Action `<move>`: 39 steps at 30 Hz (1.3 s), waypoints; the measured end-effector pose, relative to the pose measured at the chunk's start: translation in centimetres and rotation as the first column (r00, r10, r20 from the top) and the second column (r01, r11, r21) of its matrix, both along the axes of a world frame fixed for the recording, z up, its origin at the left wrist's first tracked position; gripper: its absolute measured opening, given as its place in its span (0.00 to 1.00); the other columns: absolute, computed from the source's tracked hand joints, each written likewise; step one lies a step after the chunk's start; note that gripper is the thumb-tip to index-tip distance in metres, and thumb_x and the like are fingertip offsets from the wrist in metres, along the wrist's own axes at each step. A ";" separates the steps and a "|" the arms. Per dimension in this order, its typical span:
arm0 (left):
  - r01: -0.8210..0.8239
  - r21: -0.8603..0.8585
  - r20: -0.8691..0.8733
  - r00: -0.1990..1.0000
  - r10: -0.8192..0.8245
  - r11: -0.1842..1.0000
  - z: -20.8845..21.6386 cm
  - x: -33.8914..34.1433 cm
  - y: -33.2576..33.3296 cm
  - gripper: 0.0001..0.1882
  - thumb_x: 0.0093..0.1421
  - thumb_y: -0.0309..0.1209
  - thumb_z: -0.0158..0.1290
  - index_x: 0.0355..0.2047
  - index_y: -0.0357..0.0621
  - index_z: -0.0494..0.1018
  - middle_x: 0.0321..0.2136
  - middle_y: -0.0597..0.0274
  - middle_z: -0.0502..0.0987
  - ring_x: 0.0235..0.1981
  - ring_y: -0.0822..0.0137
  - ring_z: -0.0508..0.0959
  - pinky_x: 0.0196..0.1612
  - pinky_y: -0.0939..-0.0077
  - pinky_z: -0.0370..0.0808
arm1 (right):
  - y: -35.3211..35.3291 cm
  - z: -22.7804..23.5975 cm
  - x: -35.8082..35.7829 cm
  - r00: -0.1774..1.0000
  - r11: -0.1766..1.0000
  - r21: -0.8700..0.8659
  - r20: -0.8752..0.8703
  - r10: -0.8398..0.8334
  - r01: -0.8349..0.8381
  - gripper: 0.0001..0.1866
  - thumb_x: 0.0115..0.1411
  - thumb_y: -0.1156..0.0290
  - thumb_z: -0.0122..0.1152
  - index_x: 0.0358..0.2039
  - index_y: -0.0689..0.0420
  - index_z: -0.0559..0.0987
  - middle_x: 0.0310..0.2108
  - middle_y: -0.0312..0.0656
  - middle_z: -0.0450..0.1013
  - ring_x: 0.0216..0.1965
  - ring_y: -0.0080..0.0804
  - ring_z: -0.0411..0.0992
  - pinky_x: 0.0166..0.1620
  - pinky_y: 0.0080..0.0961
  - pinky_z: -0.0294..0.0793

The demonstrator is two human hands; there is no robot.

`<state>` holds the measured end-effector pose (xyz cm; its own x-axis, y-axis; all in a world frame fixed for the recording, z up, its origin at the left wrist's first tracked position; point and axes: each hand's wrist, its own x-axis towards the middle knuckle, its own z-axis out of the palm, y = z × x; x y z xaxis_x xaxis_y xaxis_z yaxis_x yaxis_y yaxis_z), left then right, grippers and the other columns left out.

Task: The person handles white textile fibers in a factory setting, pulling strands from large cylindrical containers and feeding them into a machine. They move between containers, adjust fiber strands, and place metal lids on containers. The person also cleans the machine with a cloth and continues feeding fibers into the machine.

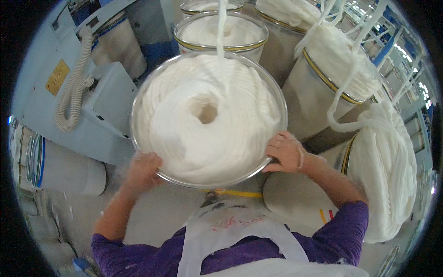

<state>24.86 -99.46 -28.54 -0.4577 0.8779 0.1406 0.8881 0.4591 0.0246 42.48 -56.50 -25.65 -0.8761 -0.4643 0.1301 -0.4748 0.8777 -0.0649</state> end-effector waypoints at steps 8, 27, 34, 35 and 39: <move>0.320 0.160 0.011 0.945 -0.326 0.934 1.9 -7.8 1.4 0.32 0.43 0.54 0.66 0.40 0.45 0.74 0.40 0.56 0.76 0.47 0.54 0.75 0.58 0.49 0.63 | -3.1 6.3 -4.7 0.932 0.889 -0.318 -0.038 -0.360 0.330 0.16 0.61 0.57 0.61 0.39 0.58 0.78 0.41 0.47 0.75 0.46 0.50 0.72 0.51 0.43 0.70; 0.463 0.409 0.011 0.859 -0.512 0.786 0.9 -36.9 9.0 0.27 0.50 0.36 0.63 0.51 0.45 0.71 0.52 0.51 0.70 0.53 0.45 0.69 0.56 0.50 0.65 | 3.5 3.9 -38.2 0.220 0.283 -0.399 -0.196 -0.956 0.872 0.25 0.61 0.55 0.58 0.49 0.62 0.74 0.48 0.56 0.72 0.52 0.53 0.70 0.56 0.42 0.68; 0.415 0.425 -0.139 0.908 -0.395 0.804 0.9 -52.3 18.5 0.36 0.45 0.38 0.68 0.55 0.47 0.68 0.54 0.52 0.67 0.55 0.47 0.67 0.59 0.50 0.62 | 21.9 7.0 -41.8 -0.290 -0.023 -0.611 -0.342 -0.894 0.791 0.27 0.59 0.54 0.56 0.54 0.58 0.74 0.53 0.56 0.72 0.57 0.53 0.68 0.59 0.42 0.67; 0.444 0.383 -0.140 0.895 -0.424 0.810 0.8 -53.9 20.2 0.36 0.45 0.39 0.69 0.53 0.47 0.68 0.54 0.52 0.68 0.55 0.47 0.67 0.58 0.50 0.62 | 24.5 7.1 -42.0 -0.352 -0.053 -0.670 -0.320 -0.880 0.741 0.28 0.59 0.53 0.56 0.53 0.59 0.75 0.53 0.56 0.72 0.57 0.53 0.68 0.59 0.41 0.67; 0.534 0.184 -0.102 0.845 -0.524 0.825 -0.2 -59.6 25.8 0.28 0.38 0.39 0.71 0.39 0.49 0.72 0.40 0.58 0.75 0.46 0.51 0.72 0.51 0.53 0.65 | 34.2 7.7 -40.7 -0.445 -0.240 -0.687 -0.134 -0.886 0.686 0.32 0.58 0.49 0.55 0.56 0.58 0.72 0.56 0.55 0.70 0.59 0.52 0.66 0.62 0.39 0.64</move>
<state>-34.76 -73.68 -28.73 0.0800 0.9348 0.3460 0.9956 -0.0919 0.0181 1.76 -22.28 -17.90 0.1458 0.8358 0.5293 0.7758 0.2354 -0.5854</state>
